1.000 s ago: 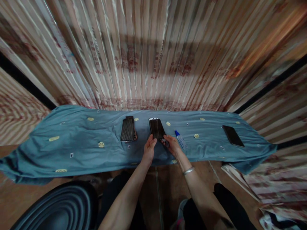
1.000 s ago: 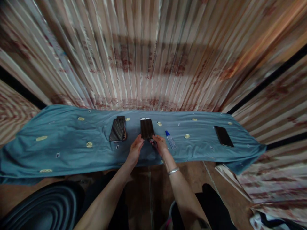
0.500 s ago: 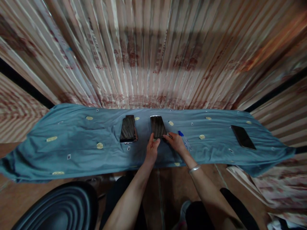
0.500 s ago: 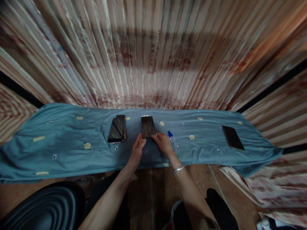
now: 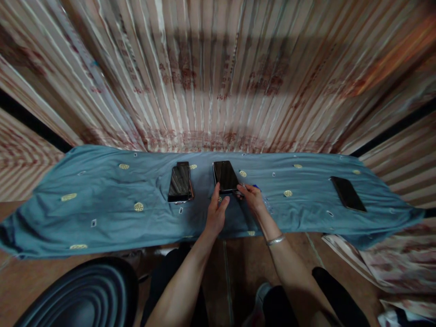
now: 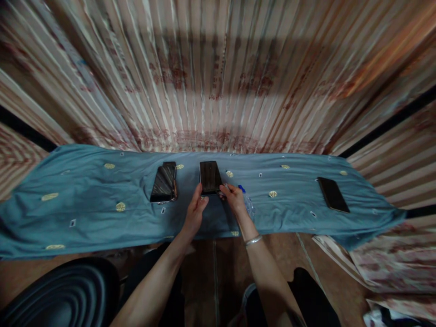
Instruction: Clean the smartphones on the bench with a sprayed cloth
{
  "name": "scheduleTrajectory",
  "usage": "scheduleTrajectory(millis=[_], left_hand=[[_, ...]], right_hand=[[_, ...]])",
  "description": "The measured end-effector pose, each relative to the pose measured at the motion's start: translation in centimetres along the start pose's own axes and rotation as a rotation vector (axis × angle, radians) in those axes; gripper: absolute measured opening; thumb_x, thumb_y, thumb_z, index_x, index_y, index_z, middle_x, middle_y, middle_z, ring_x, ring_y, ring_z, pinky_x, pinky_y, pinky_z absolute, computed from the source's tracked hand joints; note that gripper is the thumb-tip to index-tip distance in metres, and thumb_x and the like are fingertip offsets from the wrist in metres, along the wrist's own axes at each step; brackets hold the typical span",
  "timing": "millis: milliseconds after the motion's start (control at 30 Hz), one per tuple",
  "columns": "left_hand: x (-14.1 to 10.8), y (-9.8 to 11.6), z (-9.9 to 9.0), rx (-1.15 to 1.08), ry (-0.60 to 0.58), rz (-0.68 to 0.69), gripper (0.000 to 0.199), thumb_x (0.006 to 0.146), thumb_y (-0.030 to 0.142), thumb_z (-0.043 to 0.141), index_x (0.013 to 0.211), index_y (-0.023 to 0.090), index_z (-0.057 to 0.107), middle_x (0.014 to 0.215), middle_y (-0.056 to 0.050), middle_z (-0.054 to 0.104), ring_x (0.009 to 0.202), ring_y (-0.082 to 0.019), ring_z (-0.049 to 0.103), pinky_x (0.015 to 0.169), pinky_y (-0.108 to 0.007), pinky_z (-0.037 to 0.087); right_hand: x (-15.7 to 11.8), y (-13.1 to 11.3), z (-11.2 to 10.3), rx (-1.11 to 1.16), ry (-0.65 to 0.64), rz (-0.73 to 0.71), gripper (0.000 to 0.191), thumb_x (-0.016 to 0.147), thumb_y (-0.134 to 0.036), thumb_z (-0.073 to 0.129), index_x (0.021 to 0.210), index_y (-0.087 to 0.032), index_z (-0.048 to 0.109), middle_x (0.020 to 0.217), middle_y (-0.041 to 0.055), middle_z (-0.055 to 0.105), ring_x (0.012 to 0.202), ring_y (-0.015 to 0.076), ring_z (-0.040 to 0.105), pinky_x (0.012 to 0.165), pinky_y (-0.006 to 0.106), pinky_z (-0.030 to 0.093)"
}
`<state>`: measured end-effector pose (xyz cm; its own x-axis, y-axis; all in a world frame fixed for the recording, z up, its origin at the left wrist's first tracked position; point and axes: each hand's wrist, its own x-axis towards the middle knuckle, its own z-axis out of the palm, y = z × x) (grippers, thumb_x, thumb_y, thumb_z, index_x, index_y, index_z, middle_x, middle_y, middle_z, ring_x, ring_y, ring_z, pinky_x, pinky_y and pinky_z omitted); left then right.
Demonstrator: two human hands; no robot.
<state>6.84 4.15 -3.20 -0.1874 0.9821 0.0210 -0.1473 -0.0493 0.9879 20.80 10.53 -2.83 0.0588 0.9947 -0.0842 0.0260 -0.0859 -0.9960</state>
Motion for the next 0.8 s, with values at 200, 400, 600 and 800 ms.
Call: scheduleTrajectory(millis=[200, 400, 600, 800], left_hand=[[2.1, -1.6, 0.1, -0.023, 0.032, 0.032, 0.062, 0.087, 0.03, 0.058, 0.146, 0.02, 0.042, 0.157, -0.006, 0.037, 0.146, -0.02, 0.028, 0.121, -0.033, 0.02], [2.1, -2.2, 0.3, -0.01, 0.044, 0.0, 0.066, 0.087, 0.03, 0.058, 0.148, 0.02, 0.037, 0.157, -0.006, 0.036, 0.147, -0.02, 0.027, 0.121, -0.032, 0.019], [1.9, -2.2, 0.3, 0.011, 0.032, -0.017, 0.067, 0.086, 0.03, 0.057, 0.148, 0.015, 0.035, 0.158, -0.009, 0.034, 0.147, -0.019, 0.027, 0.12, -0.031, 0.02], [1.5, -1.1, 0.7, 0.098, 0.04, -0.052, 0.065, 0.086, 0.027, 0.056, 0.146, 0.013, 0.037, 0.157, -0.011, 0.035, 0.147, -0.02, 0.028, 0.121, -0.033, 0.016]], right_hand=[[1.4, -0.2, 0.9, -0.05, 0.002, -0.022, 0.049, 0.059, -0.069, 0.067, 0.067, -0.021, 0.063, 0.058, -0.0006, 0.062, 0.049, 0.0127, 0.053, 0.048, 0.025, 0.041], [1.2, 0.0, 0.4, -0.216, 0.021, -0.092, 0.043, 0.065, -0.062, 0.068, 0.058, -0.02, 0.062, 0.048, -0.0029, 0.055, 0.049, 0.0122, 0.048, 0.048, 0.024, 0.035], [1.1, -0.3, -0.3, -0.698, -0.046, -0.246, 0.036, 0.085, -0.046, 0.054, 0.06, -0.021, 0.063, 0.056, 0.0002, 0.062, 0.058, 0.0149, 0.058, 0.056, 0.025, 0.036], [2.0, -0.3, -0.8, -0.759, -0.026, -0.263, 0.025, 0.086, -0.041, 0.057, 0.077, -0.023, 0.072, 0.073, 0.0031, 0.071, 0.074, 0.0201, 0.066, 0.065, 0.027, 0.042]])
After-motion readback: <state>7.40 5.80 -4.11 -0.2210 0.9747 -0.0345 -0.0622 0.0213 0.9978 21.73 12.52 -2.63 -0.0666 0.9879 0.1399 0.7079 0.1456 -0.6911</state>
